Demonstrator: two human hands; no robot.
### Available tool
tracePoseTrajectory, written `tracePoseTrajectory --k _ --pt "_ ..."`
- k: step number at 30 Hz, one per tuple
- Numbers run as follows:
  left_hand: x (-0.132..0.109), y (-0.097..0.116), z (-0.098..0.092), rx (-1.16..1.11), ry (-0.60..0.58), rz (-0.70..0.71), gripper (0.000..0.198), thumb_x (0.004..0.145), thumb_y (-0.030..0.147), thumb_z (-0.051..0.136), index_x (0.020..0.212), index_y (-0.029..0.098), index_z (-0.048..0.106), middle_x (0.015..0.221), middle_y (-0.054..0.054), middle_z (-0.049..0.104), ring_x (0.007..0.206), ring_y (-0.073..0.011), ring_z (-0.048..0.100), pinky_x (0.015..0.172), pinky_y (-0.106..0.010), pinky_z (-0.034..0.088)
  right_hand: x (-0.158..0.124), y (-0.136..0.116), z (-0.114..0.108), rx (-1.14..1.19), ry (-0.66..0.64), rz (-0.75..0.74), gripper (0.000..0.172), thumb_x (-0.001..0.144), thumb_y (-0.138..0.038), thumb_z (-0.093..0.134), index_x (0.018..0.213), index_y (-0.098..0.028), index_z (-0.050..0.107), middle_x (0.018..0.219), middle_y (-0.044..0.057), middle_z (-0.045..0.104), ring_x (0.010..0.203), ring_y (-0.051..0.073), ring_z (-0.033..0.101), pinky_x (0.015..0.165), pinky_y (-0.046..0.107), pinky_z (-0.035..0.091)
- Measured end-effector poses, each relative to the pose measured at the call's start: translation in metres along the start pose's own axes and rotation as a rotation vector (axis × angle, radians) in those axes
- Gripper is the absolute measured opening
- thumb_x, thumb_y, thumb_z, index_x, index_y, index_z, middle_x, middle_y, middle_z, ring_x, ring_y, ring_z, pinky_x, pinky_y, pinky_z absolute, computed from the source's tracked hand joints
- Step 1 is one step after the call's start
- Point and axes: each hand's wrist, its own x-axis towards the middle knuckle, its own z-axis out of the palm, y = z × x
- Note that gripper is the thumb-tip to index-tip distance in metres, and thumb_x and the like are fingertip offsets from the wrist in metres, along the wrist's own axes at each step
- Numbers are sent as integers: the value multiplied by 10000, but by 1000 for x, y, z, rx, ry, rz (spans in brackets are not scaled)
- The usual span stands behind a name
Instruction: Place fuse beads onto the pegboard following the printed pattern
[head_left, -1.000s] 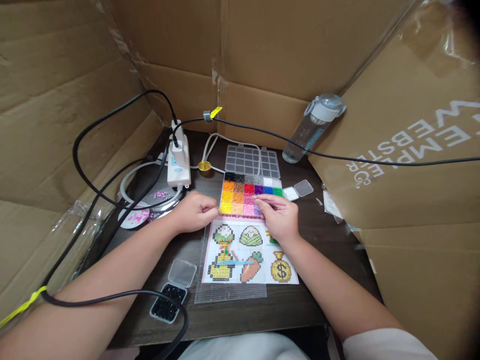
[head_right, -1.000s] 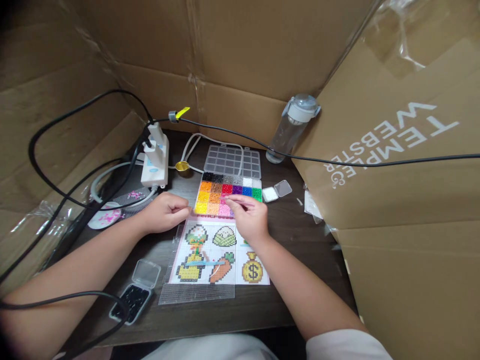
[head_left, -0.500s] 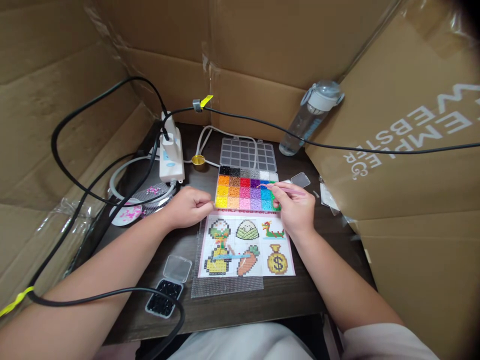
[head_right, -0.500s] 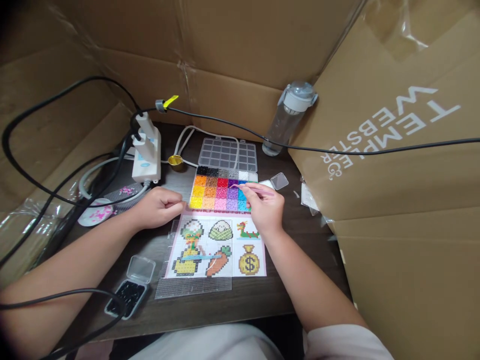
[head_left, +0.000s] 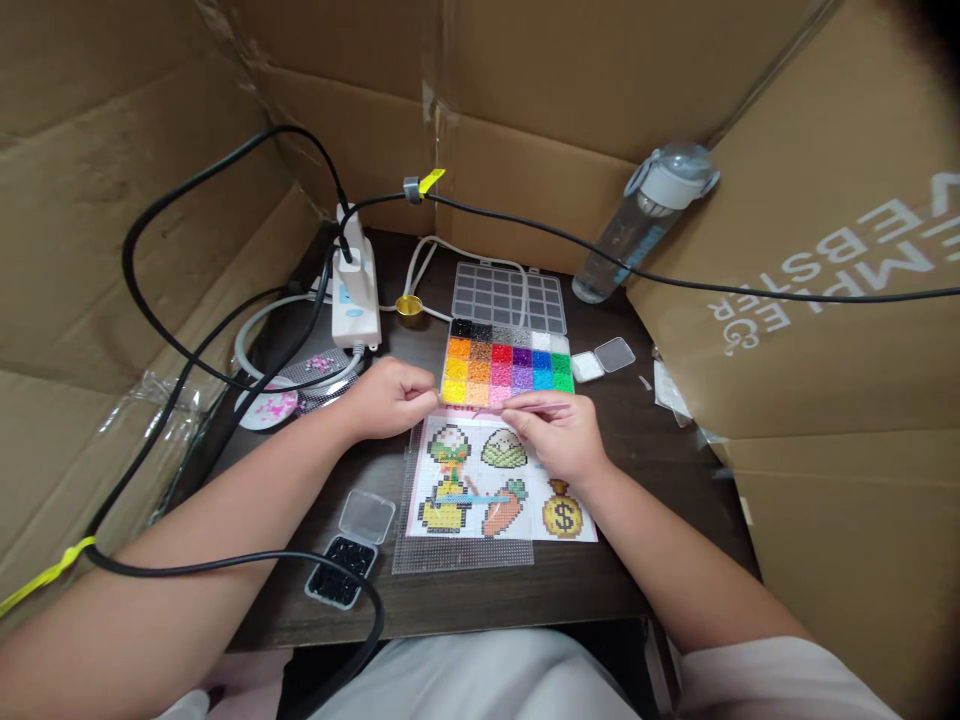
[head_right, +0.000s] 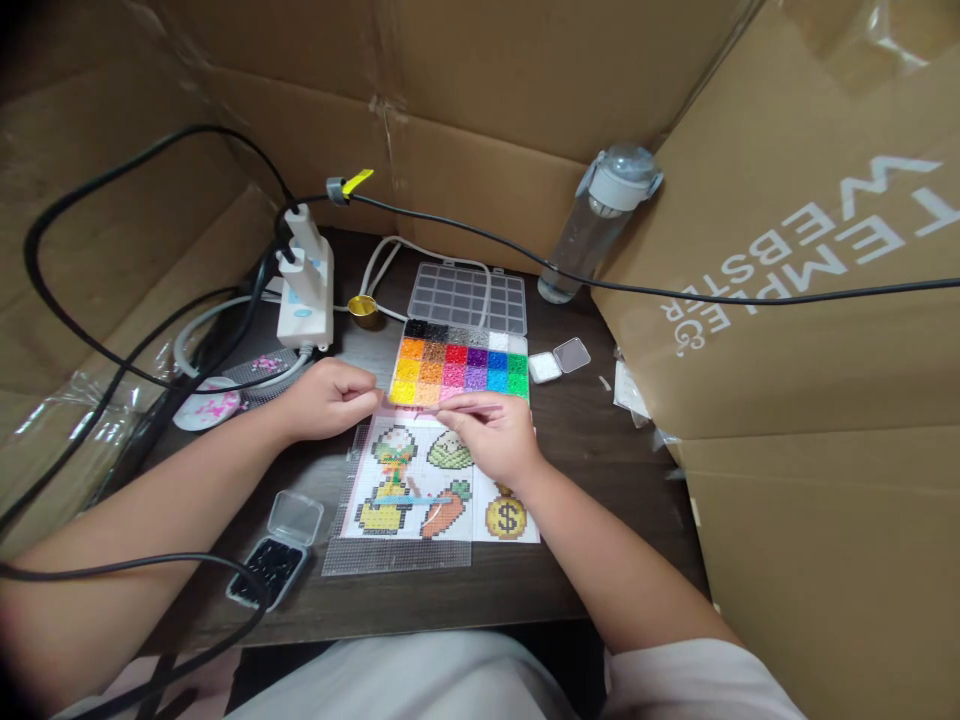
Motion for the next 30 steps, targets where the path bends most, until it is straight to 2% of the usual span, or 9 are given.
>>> tracePoseTrajectory --k 3,6,15,21,24,30 --pt "0 -1 1 -3 6 10 346 755 230 458 471 176 268 457 58 213 448 -53 238 454 -226 192 -6 2 7 -4 -187 -12 70 716 -250 743 769 -227 782 772 36 778 705 181 727 655 309 608" --pt "0 0 1 -8 9 15 357 764 245 463 468 174 277 453 60 222 445 -53 244 453 -223 196 -7 5 11 -7 -277 -10 91 747 -269 726 805 -231 784 803 37 781 718 174 727 669 306 607" --pt "0 1 2 -8 12 6 343 742 220 461 480 179 243 461 58 205 446 -56 235 462 -236 196 -7 6 18 8 -306 18 85 740 -196 717 789 -225 780 788 28 779 715 162 731 680 292 612" --pt "0 0 2 -13 2 4 339 751 228 466 477 177 274 458 57 228 448 -57 250 468 -238 201 -7 8 16 3 -323 10 90 756 -213 713 809 -233 782 802 26 779 729 163 727 681 294 602" --pt "-1 -1 1 -1 9 18 345 757 234 458 477 176 265 453 57 231 446 -55 251 464 -232 198 -6 9 15 25 -270 12 81 749 -230 728 807 -232 784 812 35 781 715 163 722 658 288 594" --pt "-1 -3 0 0 6 23 338 758 232 448 478 173 267 457 59 227 445 -52 247 455 -216 198 11 6 2 0 112 -29 77 721 -257 744 767 -206 777 753 41 770 576 141 669 530 266 564"
